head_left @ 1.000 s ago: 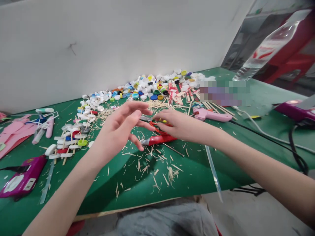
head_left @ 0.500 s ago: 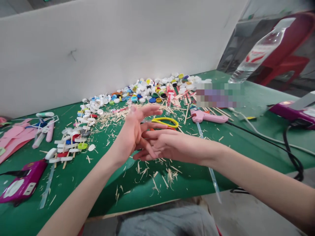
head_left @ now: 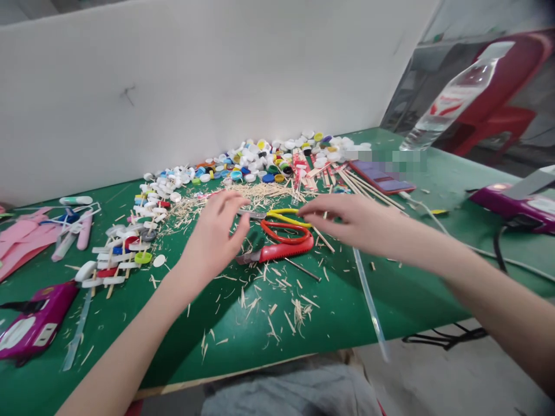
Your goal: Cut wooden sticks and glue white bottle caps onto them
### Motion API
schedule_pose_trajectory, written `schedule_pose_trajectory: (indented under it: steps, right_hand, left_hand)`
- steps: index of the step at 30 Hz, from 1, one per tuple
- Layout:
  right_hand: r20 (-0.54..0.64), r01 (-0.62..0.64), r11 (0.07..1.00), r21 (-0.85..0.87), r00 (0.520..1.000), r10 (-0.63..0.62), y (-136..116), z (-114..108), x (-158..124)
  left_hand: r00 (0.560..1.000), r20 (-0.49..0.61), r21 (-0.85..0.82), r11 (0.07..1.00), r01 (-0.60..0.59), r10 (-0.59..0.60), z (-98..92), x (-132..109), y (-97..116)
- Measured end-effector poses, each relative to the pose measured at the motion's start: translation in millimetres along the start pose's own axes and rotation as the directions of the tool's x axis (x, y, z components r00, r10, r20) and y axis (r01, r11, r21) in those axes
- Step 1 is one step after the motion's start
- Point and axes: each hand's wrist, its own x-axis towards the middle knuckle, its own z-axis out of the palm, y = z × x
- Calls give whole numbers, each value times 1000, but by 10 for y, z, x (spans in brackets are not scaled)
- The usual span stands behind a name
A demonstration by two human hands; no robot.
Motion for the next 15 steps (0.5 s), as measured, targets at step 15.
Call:
schedule_pose_trajectory:
  steps: [15]
  right_hand:
    - [102,340,922,-184,940,-326,24,292,201]
  left_hand:
    - [873,456,26,978,-206,172,136,1,-31]
